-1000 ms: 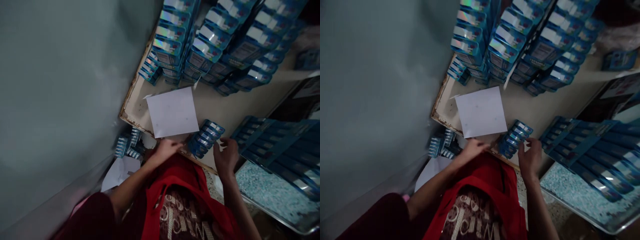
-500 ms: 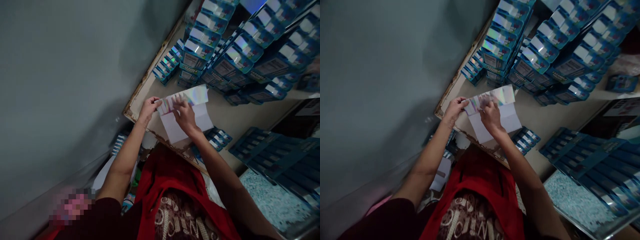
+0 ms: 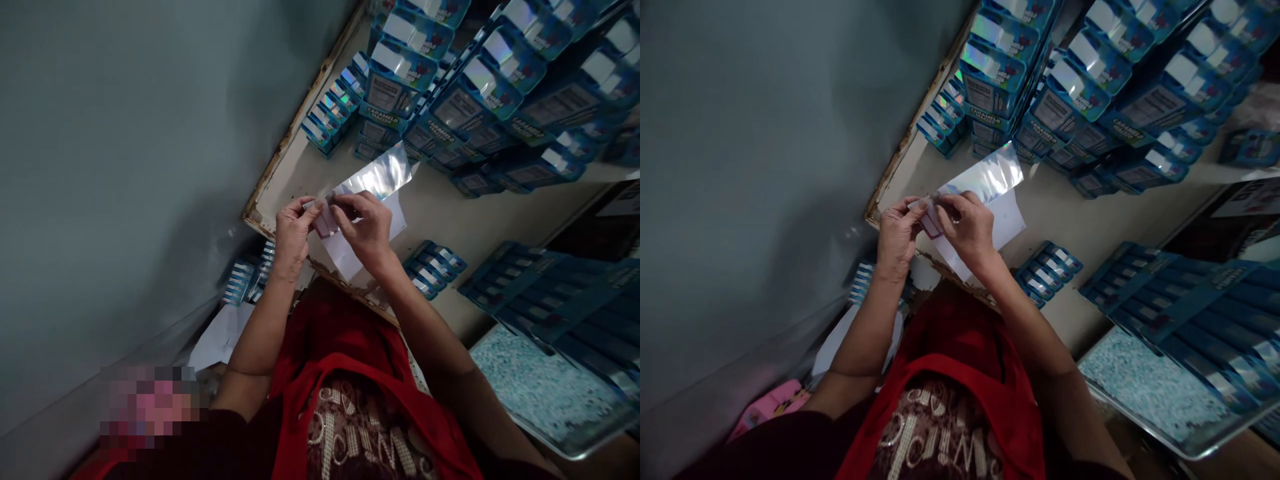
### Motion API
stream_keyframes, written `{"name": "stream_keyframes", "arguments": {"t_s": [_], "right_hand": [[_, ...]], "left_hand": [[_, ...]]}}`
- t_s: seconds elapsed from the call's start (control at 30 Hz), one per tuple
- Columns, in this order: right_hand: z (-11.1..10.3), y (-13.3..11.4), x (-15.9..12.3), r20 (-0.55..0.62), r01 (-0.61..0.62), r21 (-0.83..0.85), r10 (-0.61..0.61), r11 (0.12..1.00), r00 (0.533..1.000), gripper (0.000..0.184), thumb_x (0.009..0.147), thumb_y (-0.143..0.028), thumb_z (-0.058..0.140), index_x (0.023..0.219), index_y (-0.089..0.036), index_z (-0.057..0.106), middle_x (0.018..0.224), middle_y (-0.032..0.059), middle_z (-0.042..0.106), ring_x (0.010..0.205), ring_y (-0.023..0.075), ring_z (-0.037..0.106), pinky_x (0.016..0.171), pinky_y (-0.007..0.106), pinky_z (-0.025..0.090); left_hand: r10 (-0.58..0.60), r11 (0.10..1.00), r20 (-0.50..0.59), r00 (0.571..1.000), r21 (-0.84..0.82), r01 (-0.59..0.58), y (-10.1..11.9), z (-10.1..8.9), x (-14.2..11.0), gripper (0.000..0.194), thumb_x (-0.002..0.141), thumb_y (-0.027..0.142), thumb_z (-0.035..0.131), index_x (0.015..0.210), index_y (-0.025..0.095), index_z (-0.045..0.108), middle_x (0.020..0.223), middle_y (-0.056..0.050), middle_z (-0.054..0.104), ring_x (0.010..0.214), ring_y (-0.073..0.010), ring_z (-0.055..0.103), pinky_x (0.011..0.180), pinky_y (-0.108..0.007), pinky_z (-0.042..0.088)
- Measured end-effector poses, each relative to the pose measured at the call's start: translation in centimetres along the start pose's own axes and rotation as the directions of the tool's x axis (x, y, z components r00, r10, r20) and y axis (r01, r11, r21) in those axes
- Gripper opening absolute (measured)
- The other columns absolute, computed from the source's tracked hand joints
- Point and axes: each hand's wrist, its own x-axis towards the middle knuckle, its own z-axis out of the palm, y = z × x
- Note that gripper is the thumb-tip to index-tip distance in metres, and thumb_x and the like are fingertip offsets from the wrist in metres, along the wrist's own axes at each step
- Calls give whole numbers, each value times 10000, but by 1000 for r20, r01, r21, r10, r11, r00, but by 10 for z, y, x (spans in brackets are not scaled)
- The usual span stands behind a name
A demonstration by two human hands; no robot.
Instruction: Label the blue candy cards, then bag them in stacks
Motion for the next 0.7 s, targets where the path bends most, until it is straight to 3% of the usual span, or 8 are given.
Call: {"name": "stream_keyframes", "arguments": {"t_s": [0.17,0.43,0.7], "right_hand": [[-5,-6,2,20,-46,102,44,994,999,169,936,-295,711,950,-235,868,877,40,806,756,169,701,803,338,602],[-12,-4,1,125,-267,344,238,900,963,187,848,-399,816,851,-217,859,767,20,797,681,148,689,631,280,553],[-25,-4,11,269,-354,444,254,823,929,304,828,-498,835,791,-197,833,676,17,746,637,134,665,591,261,561]], "left_hand": [[-31,999,55,998,25,30,5,2,-10,524,616,544,1040,879,186,762,757,19,725,622,-101,632,587,-210,546],[-9,998,150,989,66,-1,5,4,-11,419,709,524,1020,844,200,789,751,1,716,619,-100,615,541,-197,504],[-158,986,212,964,93,141,9,6,-7,338,803,432,979,871,184,759,698,5,683,529,-120,606,459,-238,474]]}}
